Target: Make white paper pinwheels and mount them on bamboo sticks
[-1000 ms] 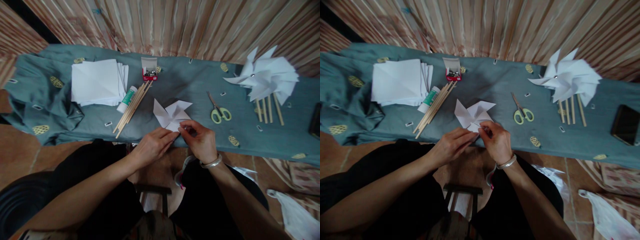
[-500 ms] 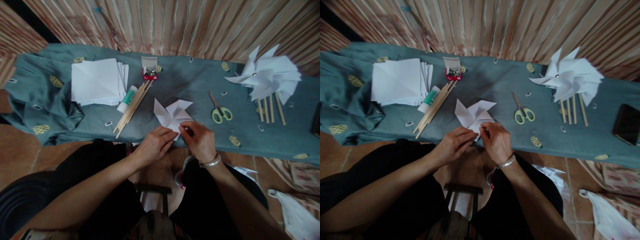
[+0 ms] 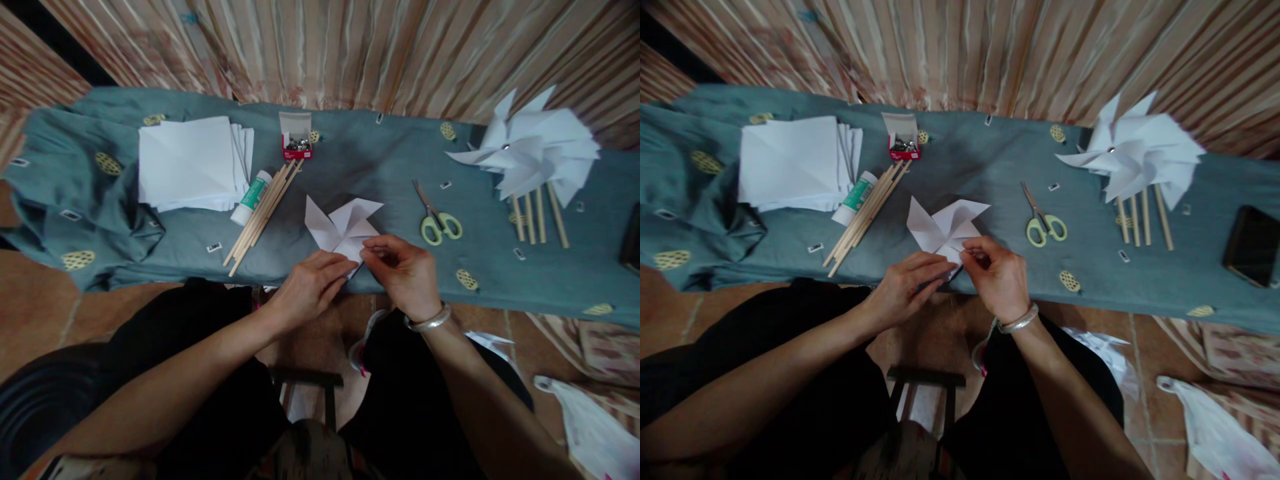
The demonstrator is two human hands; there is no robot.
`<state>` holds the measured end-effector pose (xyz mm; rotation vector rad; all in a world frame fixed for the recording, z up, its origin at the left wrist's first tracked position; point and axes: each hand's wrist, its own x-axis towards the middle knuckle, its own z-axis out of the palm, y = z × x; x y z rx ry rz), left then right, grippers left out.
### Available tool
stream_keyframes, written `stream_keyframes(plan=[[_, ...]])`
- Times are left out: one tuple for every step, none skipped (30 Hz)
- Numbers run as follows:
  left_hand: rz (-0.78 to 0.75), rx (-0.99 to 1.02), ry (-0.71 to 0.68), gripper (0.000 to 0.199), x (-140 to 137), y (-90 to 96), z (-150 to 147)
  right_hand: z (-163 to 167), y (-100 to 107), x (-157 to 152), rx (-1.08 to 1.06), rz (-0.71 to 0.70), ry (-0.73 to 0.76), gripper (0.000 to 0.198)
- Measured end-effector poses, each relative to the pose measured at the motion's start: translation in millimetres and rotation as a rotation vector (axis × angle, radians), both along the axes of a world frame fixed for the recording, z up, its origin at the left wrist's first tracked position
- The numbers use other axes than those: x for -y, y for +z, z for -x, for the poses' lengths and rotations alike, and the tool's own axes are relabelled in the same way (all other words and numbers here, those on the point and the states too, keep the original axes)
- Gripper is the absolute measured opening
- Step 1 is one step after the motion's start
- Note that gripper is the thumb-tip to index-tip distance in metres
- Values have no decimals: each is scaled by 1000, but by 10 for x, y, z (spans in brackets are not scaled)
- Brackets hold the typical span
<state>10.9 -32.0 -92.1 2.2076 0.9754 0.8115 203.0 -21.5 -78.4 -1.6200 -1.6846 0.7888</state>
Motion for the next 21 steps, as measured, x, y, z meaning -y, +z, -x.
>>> stream_keyframes(plan=[[-18,-15,-12,28,5,8,-1,6,1,-4,0,0,-22,16],[-39,-36,-23,28,11,14,-3,15,6,-9,7,-3,-43,16],[-62,-57,-31,28,17,19,-5,26,14,-15,19,-8,-62,15],[-79,-76,-33,28,23,21,-7,37,23,-23,34,-15,-77,15],[-87,-89,-29,28,28,21,-10,49,32,-30,50,-24,-87,15],[-84,-95,-21,28,31,18,-13,60,39,-38,68,-33,-93,15],[-70,-93,-10,28,33,15,-16,69,43,-46,88,-44,-95,15],[-48,-86,-1,29,35,10,-19,77,42,-52,110,-54,-93,15],[-25,-77,8,29,35,7,-21,83,39,-57,135,-63,-90,14],[-3,-69,15,29,34,4,-22,86,32,-60,164,-71,-86,14],[16,-61,21,28,32,3,-23,88,23,-61,194,-80,-78,14],[34,-55,24,28,29,3,-23,88,13,-59,225,-92,-68,14],[55,-53,28,28,24,5,-23,87,3,-56,257,-107,-52,15],[75,-50,31,27,18,9,-23,85,-5,-50,291,-129,-32,15],[96,-44,32,26,11,13,-23,83,-11,-42,327,-156,-7,15],[117,-37,31,26,4,18,-25,81,-14,-32,366,-188,23,16],[136,-32,30,25,-4,24,-27,80,-15,-21,403,-223,55,17],[150,-28,31,25,-12,32,-31,79,-14,-9,435,-259,86,19],[161,-31,34,24,-19,40,-35,80,-13,2,460,-295,115,20],[172,-38,38,24,-26,49,-40,80,-11,13,478,-329,139,22],[183,-48,42,23,-32,59,-45,81,-11,22,491,-361,157,23]])
